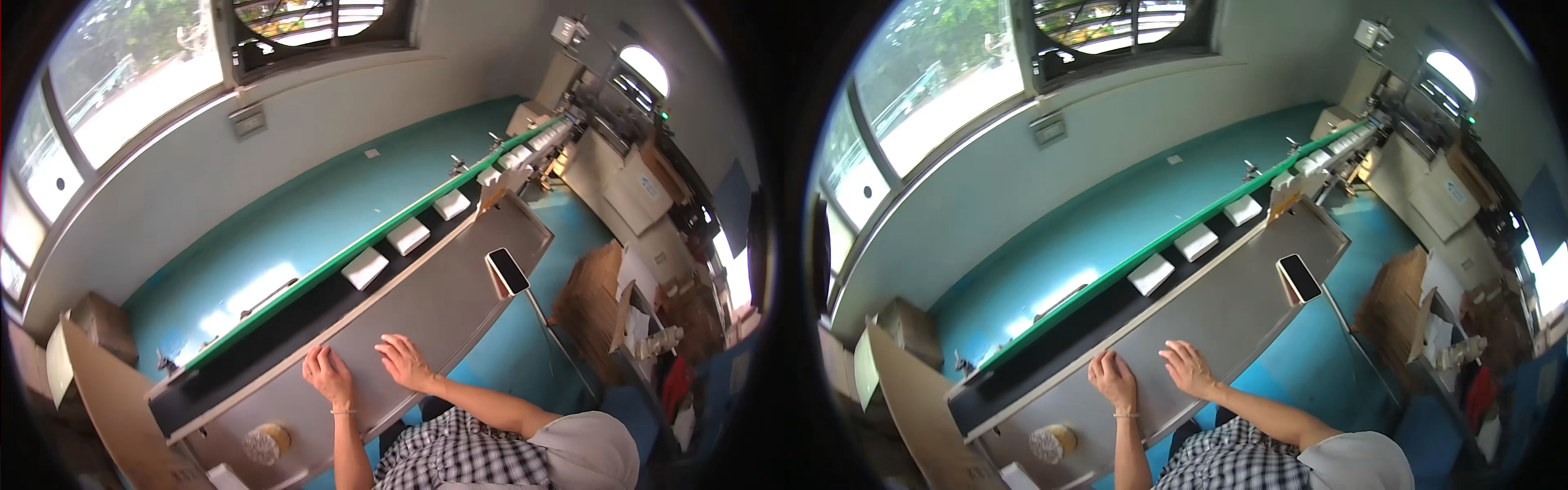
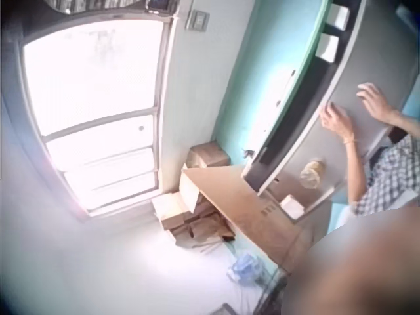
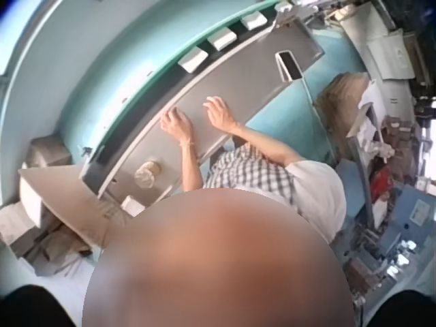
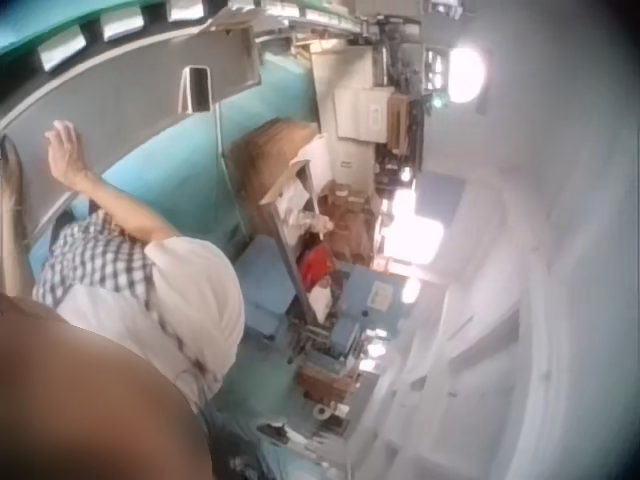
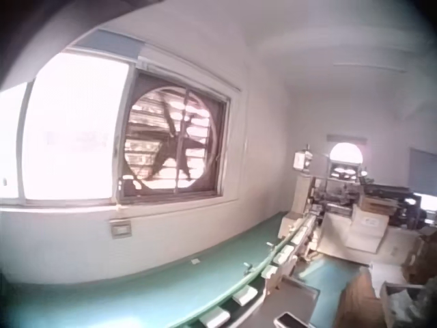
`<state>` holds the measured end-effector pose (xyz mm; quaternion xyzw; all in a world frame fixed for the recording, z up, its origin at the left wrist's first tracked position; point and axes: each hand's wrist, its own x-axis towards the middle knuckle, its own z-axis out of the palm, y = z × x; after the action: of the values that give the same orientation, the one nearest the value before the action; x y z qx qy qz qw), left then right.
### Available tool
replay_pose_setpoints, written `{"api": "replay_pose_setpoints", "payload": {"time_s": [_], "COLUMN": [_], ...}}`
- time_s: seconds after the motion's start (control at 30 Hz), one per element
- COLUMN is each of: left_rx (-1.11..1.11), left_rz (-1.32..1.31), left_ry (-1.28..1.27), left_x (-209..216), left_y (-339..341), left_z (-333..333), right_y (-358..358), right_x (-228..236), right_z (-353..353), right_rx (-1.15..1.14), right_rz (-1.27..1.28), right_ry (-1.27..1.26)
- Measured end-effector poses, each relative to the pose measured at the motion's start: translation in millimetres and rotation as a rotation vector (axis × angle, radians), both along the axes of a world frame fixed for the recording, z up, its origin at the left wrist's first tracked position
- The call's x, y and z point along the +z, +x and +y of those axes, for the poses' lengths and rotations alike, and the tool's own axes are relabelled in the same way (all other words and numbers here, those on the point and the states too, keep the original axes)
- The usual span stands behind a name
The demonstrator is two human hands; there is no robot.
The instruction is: Picking up stacks of pleated paper filters from a machine and placing them into a conveyor belt for packaging.
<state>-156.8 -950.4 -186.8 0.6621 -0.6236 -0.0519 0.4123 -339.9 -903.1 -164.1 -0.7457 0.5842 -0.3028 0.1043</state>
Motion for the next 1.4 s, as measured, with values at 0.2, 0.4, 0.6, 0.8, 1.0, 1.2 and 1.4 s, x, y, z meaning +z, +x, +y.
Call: {"api": "replay_pose_setpoints", "payload": {"time_s": [0.2,0.4,0.6,0.8,1.0,1.2,1.4], "left_rx": [-0.313,-0.061,-0.17,0.422,1.242,1.63,1.629], "left_rz": [0.114,-0.215,0.433,0.455,0.56,-0.147,0.093], "left_ry": [0.142,0.033,0.677,0.61,0.243,-0.02,-0.131], "left_x": [19,33,-17,-55,-2,104,169], "left_y": [36,58,87,109,161,227,320], "left_z": [67,204,376,560,723,865,983], "right_y": [1,38,70,81,110,260,446], "right_x": [-10,9,-10,-42,-96,-90,73], "right_z": [-1,14,26,29,72,222,558], "right_rx": [0.108,0.263,0.206,0.09,-0.038,0.7,1.506], "right_rz": [0.066,0.106,0.382,0.376,0.393,-0.153,-0.528], "right_ry": [-0.105,-0.073,0.001,0.054,-0.506,0.188,0.229]}}
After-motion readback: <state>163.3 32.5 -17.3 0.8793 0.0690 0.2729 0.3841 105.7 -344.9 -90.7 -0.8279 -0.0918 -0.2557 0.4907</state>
